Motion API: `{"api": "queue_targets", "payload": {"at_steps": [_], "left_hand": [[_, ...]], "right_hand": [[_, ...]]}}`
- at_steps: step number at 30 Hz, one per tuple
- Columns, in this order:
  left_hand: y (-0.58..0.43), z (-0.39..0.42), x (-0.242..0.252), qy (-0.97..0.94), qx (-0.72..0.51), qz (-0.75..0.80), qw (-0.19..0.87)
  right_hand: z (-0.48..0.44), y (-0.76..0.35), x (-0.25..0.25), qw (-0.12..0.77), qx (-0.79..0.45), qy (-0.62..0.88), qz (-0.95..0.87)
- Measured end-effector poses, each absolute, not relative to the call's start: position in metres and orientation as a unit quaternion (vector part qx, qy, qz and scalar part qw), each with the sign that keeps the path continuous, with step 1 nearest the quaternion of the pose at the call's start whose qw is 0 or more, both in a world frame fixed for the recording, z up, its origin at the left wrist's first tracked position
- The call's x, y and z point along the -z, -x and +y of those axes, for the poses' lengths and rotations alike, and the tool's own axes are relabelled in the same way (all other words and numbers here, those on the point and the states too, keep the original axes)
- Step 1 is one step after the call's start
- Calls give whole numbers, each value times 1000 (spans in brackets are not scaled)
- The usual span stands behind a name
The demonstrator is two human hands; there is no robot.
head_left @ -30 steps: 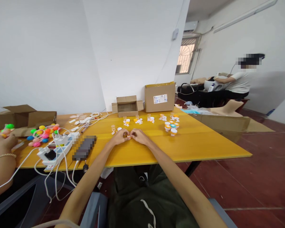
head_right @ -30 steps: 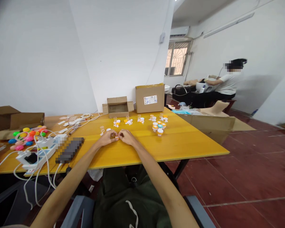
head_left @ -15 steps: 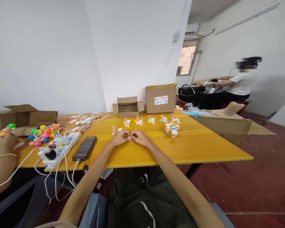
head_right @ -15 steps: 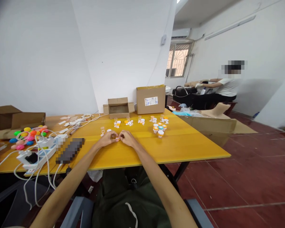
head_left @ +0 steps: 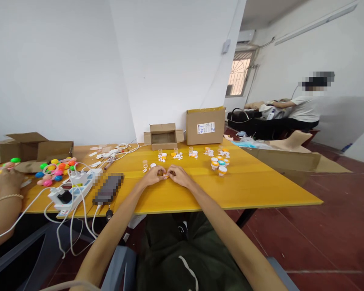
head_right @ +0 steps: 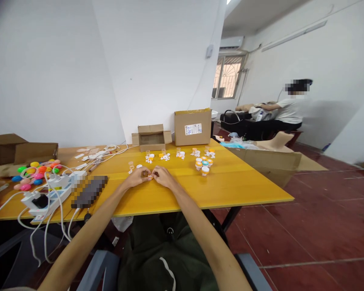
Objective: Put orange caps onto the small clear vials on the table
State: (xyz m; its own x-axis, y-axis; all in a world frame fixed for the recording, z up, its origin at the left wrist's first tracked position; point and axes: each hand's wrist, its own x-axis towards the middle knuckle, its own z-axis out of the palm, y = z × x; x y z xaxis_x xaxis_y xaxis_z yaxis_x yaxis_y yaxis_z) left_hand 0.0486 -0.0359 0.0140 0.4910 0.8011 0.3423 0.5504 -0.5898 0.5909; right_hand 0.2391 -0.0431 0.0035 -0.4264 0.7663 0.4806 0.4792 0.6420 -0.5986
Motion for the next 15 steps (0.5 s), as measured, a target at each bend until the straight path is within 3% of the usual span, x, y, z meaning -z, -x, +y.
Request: {"api": "queue_targets", "payload": {"at_steps": [15], "left_hand": [[-52, -37, -15, -840, -304, 405, 194]], "right_hand": [[-45, -241, -5, 382, -194, 384, -818]]}}
